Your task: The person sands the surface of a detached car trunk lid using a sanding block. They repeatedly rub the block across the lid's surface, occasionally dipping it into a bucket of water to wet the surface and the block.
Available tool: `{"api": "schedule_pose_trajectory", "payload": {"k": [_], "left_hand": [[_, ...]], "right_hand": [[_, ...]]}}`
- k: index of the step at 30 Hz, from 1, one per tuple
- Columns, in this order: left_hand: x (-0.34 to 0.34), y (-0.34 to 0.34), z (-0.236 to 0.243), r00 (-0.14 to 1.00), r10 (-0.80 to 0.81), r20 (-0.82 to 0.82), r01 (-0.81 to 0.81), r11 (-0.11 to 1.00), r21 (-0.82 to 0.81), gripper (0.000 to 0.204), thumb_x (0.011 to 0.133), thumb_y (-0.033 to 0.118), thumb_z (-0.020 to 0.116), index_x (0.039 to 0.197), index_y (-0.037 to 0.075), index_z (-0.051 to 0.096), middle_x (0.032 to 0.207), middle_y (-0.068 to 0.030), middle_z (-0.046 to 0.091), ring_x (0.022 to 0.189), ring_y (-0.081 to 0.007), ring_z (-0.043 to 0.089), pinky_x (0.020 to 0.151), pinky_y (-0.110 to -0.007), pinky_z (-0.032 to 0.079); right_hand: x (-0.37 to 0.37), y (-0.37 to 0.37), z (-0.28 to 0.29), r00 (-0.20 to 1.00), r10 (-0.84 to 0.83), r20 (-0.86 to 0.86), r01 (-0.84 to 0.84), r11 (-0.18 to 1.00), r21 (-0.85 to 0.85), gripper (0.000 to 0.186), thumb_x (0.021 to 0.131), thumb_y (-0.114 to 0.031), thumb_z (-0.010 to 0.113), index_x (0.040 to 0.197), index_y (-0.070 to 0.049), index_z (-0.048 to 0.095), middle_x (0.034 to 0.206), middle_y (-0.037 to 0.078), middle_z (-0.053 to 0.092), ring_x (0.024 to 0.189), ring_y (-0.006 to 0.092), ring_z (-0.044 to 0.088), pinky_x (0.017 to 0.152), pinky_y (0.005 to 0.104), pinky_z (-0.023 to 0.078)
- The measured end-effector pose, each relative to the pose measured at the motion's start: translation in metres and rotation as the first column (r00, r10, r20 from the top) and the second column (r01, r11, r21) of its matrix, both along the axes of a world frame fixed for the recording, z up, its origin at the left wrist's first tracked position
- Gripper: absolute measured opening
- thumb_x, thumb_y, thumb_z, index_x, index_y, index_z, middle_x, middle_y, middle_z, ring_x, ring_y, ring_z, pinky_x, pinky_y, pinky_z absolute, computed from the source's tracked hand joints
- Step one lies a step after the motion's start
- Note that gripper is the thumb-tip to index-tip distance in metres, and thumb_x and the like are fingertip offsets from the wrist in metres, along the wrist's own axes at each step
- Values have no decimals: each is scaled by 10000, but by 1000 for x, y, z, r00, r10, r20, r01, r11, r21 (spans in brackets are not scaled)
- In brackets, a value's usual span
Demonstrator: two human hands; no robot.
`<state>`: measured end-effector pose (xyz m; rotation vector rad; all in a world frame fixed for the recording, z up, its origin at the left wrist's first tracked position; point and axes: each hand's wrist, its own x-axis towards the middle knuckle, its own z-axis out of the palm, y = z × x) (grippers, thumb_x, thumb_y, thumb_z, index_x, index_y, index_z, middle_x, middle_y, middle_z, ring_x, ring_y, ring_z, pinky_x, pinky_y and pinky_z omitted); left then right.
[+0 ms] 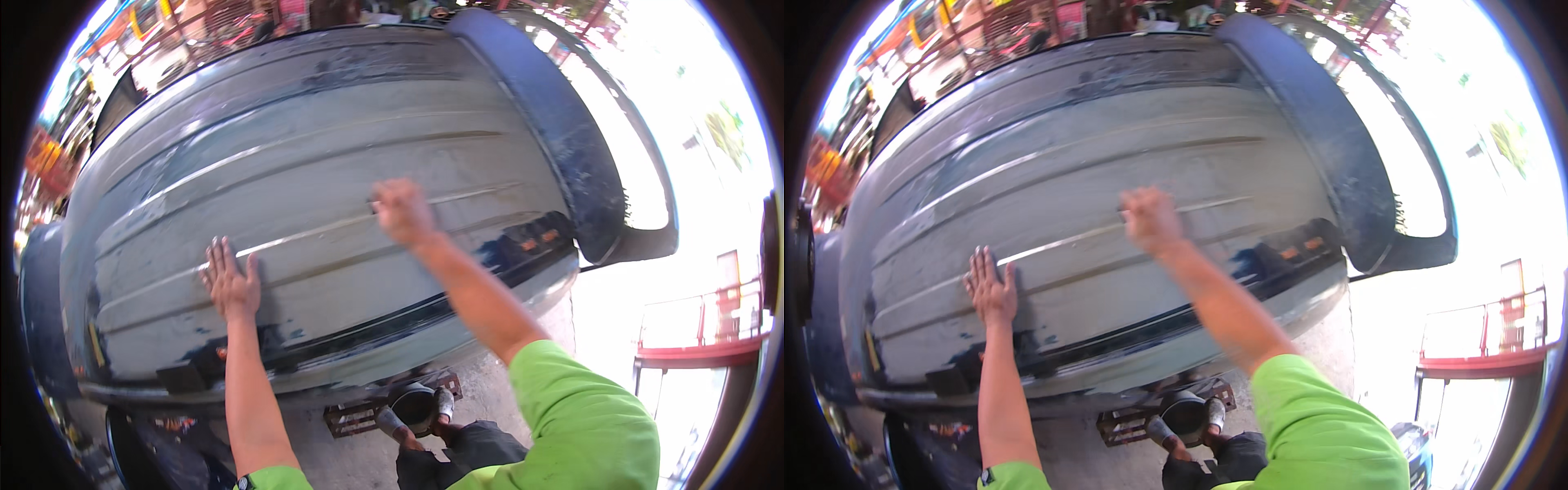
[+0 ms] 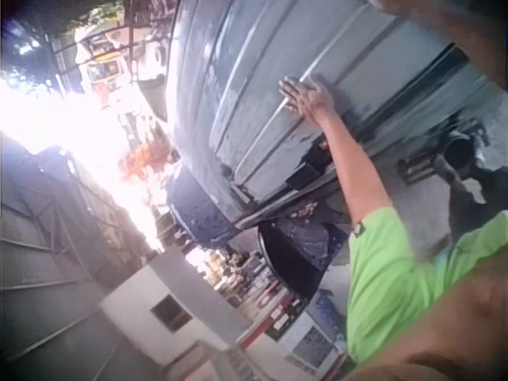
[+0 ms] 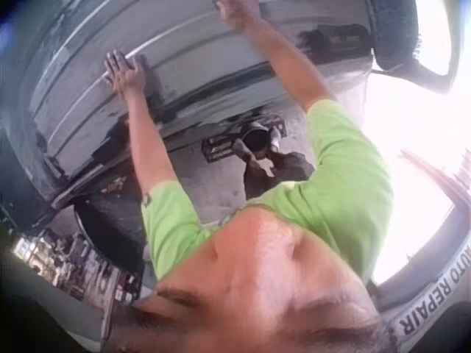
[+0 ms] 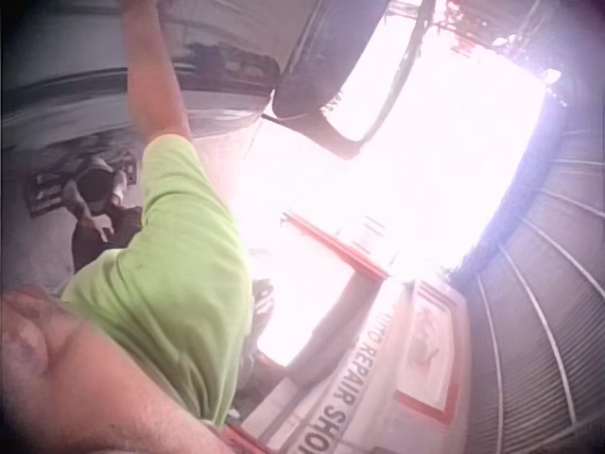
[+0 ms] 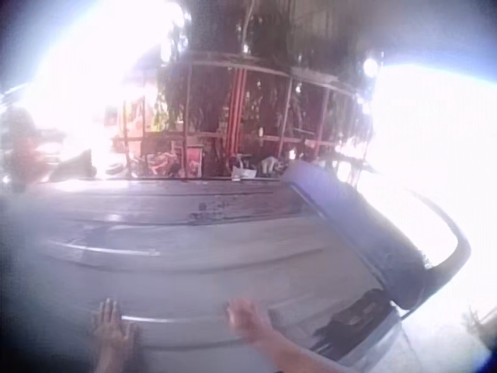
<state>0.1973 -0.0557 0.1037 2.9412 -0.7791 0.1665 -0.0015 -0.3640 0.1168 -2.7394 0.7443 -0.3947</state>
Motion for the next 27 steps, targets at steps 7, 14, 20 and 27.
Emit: {"api": "schedule_pose_trajectory", "payload": {"k": [7,14,20,27], "left_hand": [[2,0,-5,999,-10,38,8,999,50,753,1053,619,442,1655,176,348,1720,-43,331,1609,-232,239,1317,-490,117],[3,0,-13,998,-10,64,9,1000,21,745,1053,608,455,1650,170,364,1717,-40,343,1609,-233,246,1313,-490,120],[5,3,-15,997,-26,72,27,1000,-5,719,1058,582,471,1643,172,382,1715,-44,349,1604,-237,263,1310,-485,126],[11,6,-26,992,-36,123,35,999,8,695,1077,581,448,1643,182,385,1714,-37,352,1603,-232,267,1308,-483,129]], "right_hand": [[25,55,-16,908,-341,244,408,852,-329,473,975,-353,700,1370,-104,622,1299,122,623,1279,334,537,1043,610,394],[-15,47,4,933,-213,288,248,965,-89,311,872,-173,764,1179,-134,731,1139,81,603,1128,304,560,961,485,418],[30,165,-51,869,326,372,-309,945,-106,493,917,-132,605,1402,-55,636,1469,169,582,1445,356,475,1258,562,268],[-149,51,-66,916,392,92,-389,920,-43,614,912,-90,604,1524,-86,550,1632,103,482,1557,306,371,1279,543,257]]}}
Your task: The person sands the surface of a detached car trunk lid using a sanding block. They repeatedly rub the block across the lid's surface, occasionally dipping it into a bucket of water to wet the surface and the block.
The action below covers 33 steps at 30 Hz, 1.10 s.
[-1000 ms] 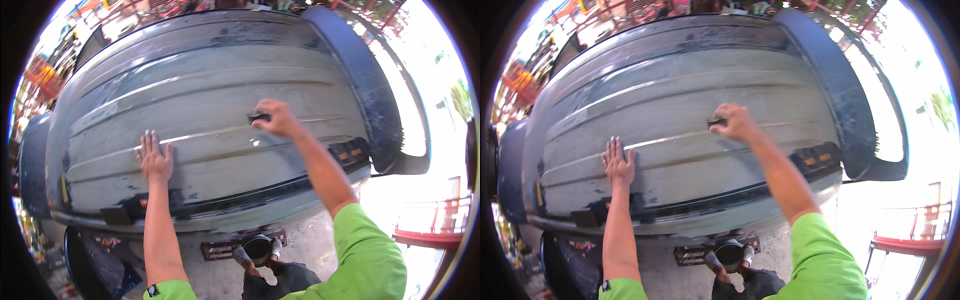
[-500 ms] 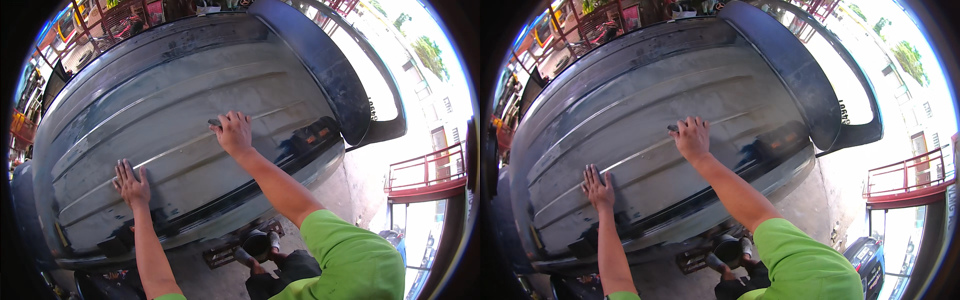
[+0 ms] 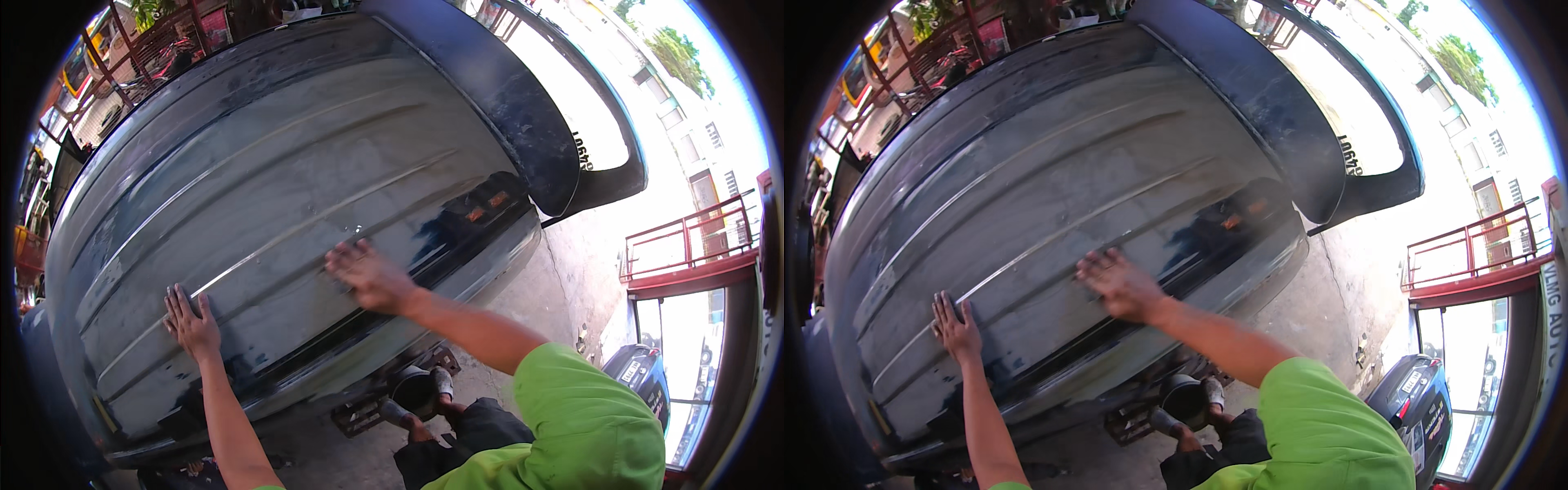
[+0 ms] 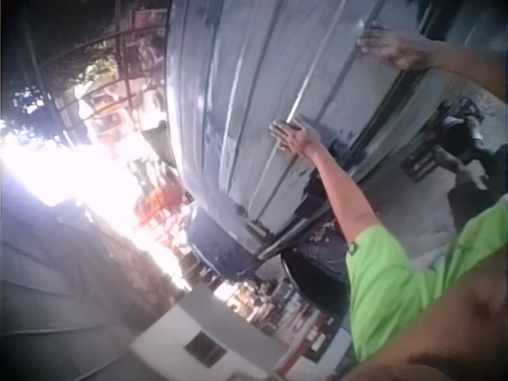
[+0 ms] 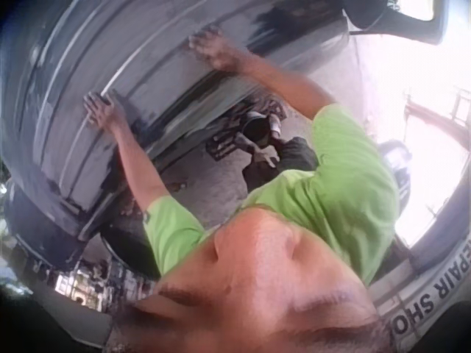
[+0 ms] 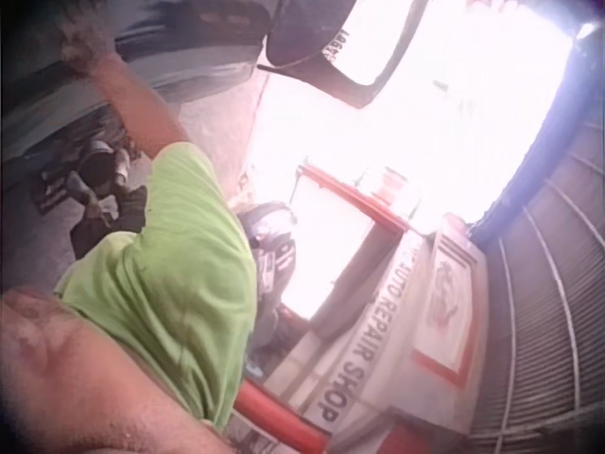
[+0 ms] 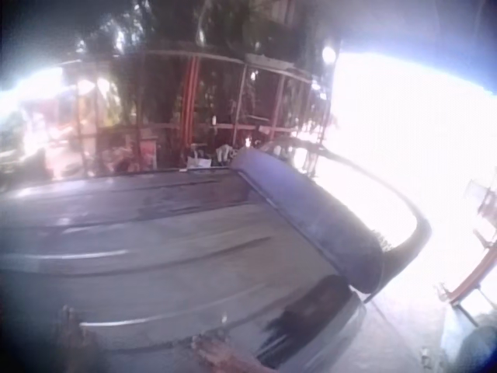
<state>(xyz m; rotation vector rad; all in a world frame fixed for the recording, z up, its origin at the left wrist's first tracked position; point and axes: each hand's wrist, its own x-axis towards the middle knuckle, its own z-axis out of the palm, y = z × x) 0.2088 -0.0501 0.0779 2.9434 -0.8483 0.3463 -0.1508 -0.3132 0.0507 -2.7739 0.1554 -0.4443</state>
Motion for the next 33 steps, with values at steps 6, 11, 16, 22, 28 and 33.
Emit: {"api": "schedule_pose_trajectory", "payload": {"k": [6,11,16,22,28,33], "left_hand": [[2,0,-3,1000,18,12,-18,999,37,702,1077,597,436,1644,186,384,1713,-37,355,1603,-227,268,1304,-484,135],[3,1,-2,1000,0,11,0,1000,28,694,1081,595,432,1643,190,386,1711,-32,361,1599,-225,276,1298,-486,152],[5,4,-5,1000,-14,11,14,999,45,685,1084,589,432,1641,191,391,1708,-30,366,1597,-229,282,1297,-483,158],[6,3,-6,1000,-19,7,19,1000,14,683,1084,584,438,1637,187,397,1704,-35,373,1596,-235,285,1297,-479,154],[8,5,-8,1000,-10,20,10,1000,30,711,1073,618,432,1638,188,396,1707,-40,368,1597,-240,282,1295,-477,160],[11,4,-10,999,-5,47,1,995,97,724,1070,634,428,1641,191,390,1713,-35,356,1598,-230,279,1296,-479,152]], "right_hand": [[-49,-33,27,669,-740,68,743,667,-56,578,960,-213,645,1486,6,548,1605,160,489,1506,398,403,1247,541,308],[-12,45,42,946,-309,-93,318,942,109,513,1047,-257,542,1515,-47,536,1613,170,474,1513,380,404,1257,521,306],[-53,-31,54,692,-712,-122,721,692,48,477,1091,-284,438,1498,-60,547,1636,119,459,1543,349,371,1265,549,274],[-7,41,44,832,-555,-2,555,832,-8,470,1068,-246,465,1474,-27,555,1604,171,473,1489,393,424,1219,571,338],[-14,4,44,485,-874,-33,871,486,-67,540,1057,-254,487,1500,55,494,1583,223,482,1523,440,359,1254,567,283],[-4,39,47,884,-428,-187,437,899,9,540,1068,-241,455,1530,36,471,1655,209,391,1528,446,350,1263,566,270]]}}
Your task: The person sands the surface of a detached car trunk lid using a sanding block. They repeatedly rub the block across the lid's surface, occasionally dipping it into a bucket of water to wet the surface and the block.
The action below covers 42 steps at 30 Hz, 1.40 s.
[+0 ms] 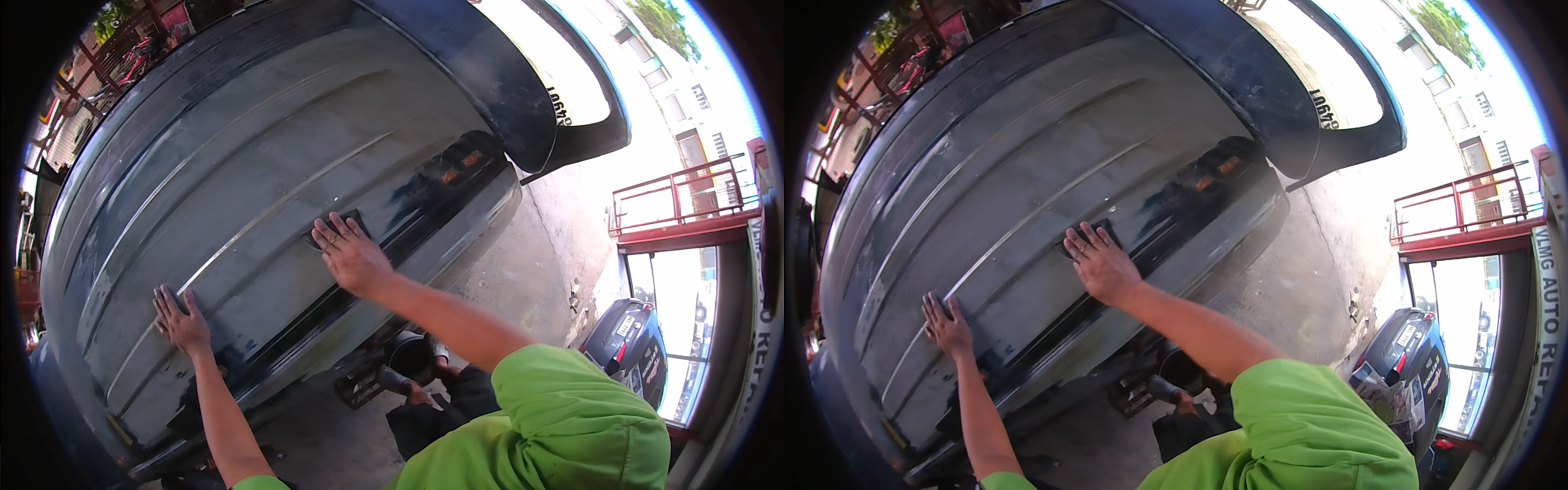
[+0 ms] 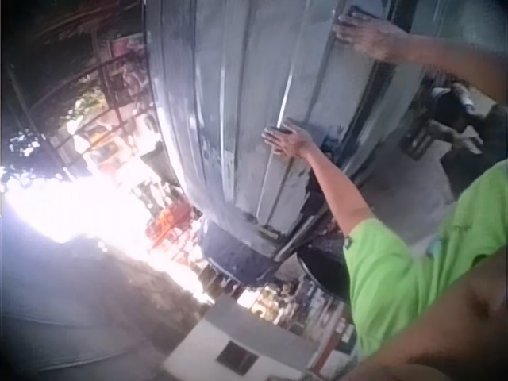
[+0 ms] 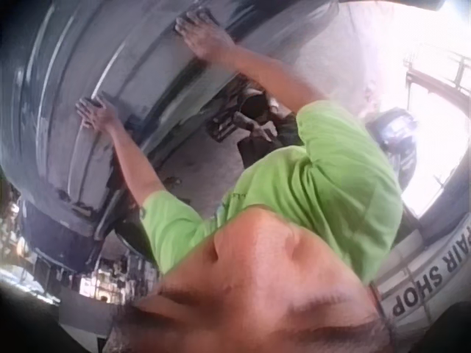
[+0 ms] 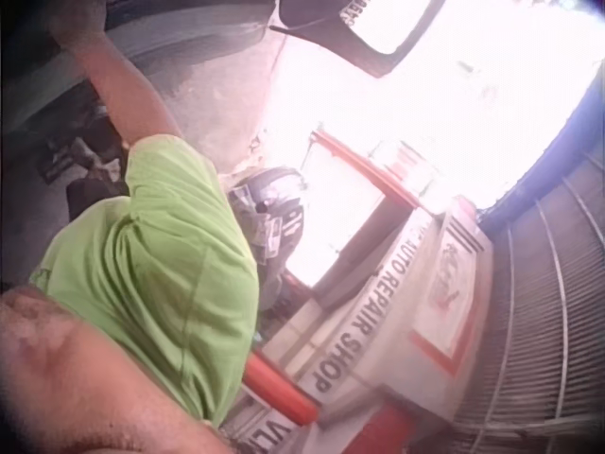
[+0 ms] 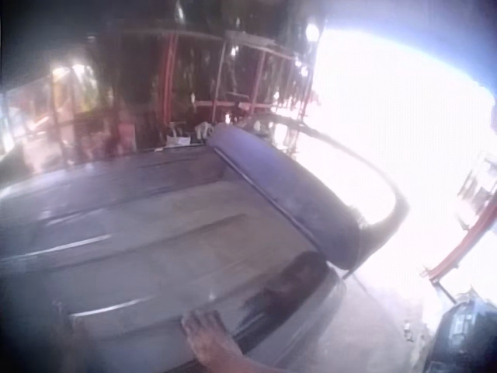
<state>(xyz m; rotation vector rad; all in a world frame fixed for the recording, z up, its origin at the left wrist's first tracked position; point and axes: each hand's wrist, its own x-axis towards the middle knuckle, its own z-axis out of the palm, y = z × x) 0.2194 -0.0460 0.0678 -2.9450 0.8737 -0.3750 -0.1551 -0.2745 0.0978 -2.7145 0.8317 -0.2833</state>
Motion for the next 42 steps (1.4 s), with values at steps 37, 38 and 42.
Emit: {"api": "schedule_pose_trajectory", "payload": {"k": [37,38,42], "left_hand": [[0,3,0,999,-53,5,53,990,-128,739,1046,680,430,1625,221,422,1701,-22,378,1594,-205,287,1308,-467,146],[0,3,-1,999,-49,13,50,991,-128,739,1044,682,432,1626,227,420,1700,-20,378,1594,-204,286,1309,-464,146],[0,2,-9,1000,-5,23,8,992,-124,727,1049,685,411,1624,240,422,1702,-23,375,1593,-216,290,1308,-465,151]], "right_hand": [[-38,66,-46,915,404,8,-404,914,-21,672,1046,-251,520,1677,-182,301,1751,41,263,1619,255,225,1322,497,153],[-68,28,-40,962,260,-83,-268,956,-120,679,1049,-230,509,1685,-177,277,1751,47,263,1625,258,206,1324,496,134],[-131,-40,-29,981,-184,-63,171,971,-169,626,1089,-233,430,1683,-124,265,1749,100,254,1632,310,171,1303,563,110]]}}
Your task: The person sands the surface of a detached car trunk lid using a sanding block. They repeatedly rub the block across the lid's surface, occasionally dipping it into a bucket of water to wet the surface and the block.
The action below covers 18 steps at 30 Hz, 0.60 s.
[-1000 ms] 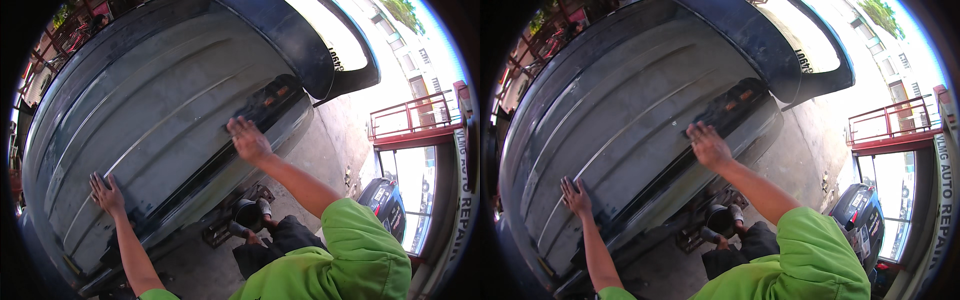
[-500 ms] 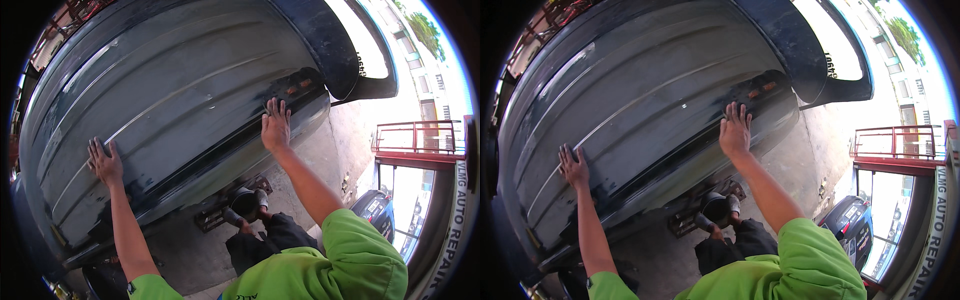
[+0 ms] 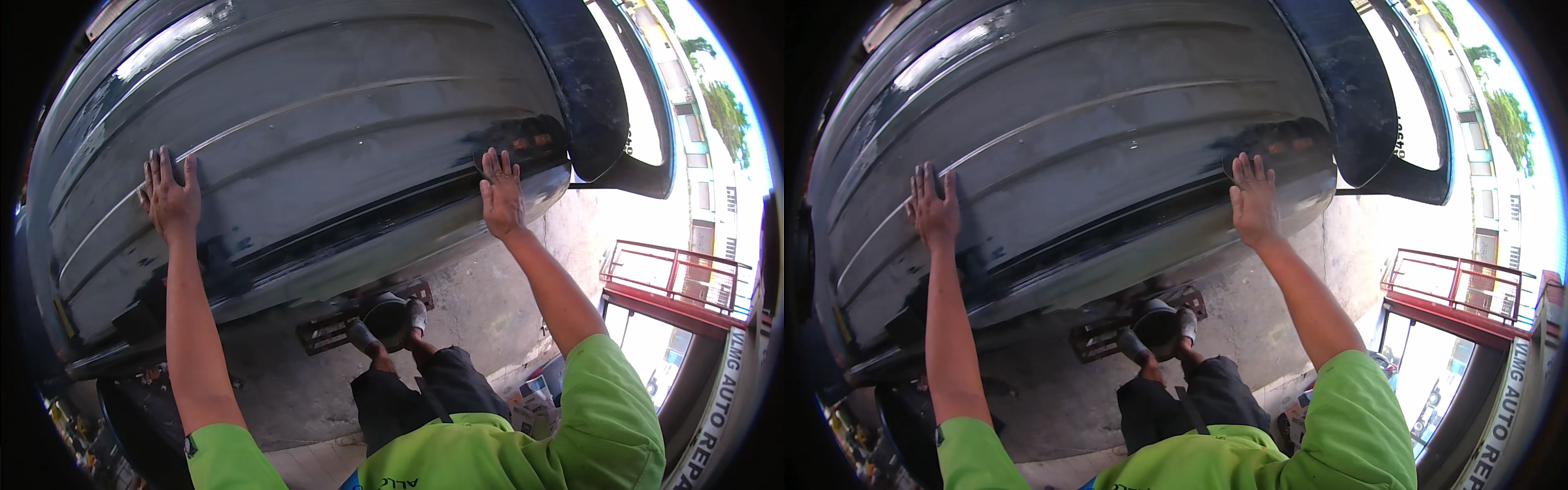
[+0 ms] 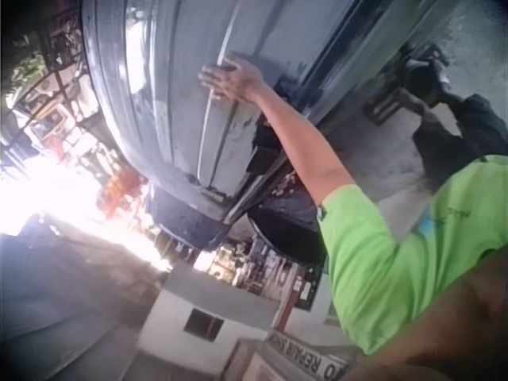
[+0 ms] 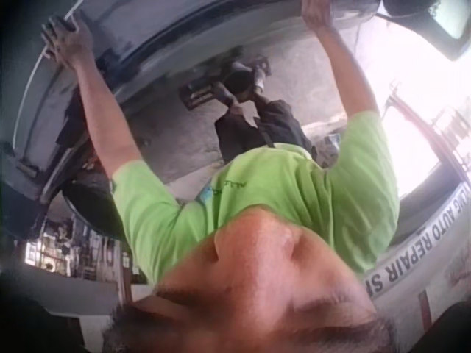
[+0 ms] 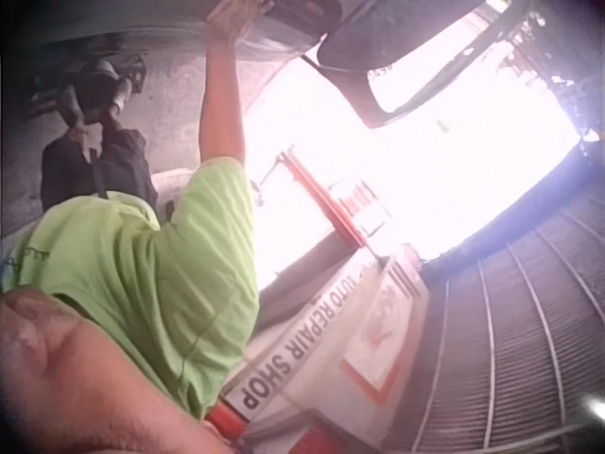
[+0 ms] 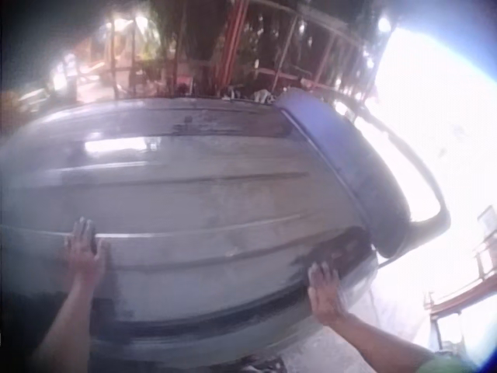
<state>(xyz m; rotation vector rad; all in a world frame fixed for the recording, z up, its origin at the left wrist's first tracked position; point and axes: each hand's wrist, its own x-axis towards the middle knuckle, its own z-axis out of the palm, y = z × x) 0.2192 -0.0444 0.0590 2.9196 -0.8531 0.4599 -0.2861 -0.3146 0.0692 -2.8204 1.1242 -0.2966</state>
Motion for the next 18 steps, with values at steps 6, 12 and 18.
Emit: {"api": "schedule_pose_trajectory", "payload": {"k": [6,12,18], "left_hand": [[7,2,-5,999,-25,28,25,1000,11,753,1037,719,397,1634,259,403,1705,1,365,1599,-192,270,1315,-458,142],[13,7,-10,998,-46,39,45,999,11,757,1032,733,390,1627,266,415,1706,0,366,1597,-194,278,1309,-459,162],[13,3,-15,999,8,49,-9,1000,20,784,1014,771,372,1626,284,413,1710,4,359,1598,-203,277,1306,-478,173]], "right_hand": [[130,172,-11,954,266,139,-290,936,200,643,1061,-265,483,1650,-53,334,1732,137,292,1618,324,224,1306,560,89],[3,2,-4,974,223,43,-221,974,-43,648,1064,-240,455,1680,-142,280,1750,67,266,1613,270,250,1304,554,136],[43,61,-8,970,185,157,-168,979,-116,642,1079,-262,461,1655,-30,296,1729,182,267,1602,363,255,1299,553,158]]}}
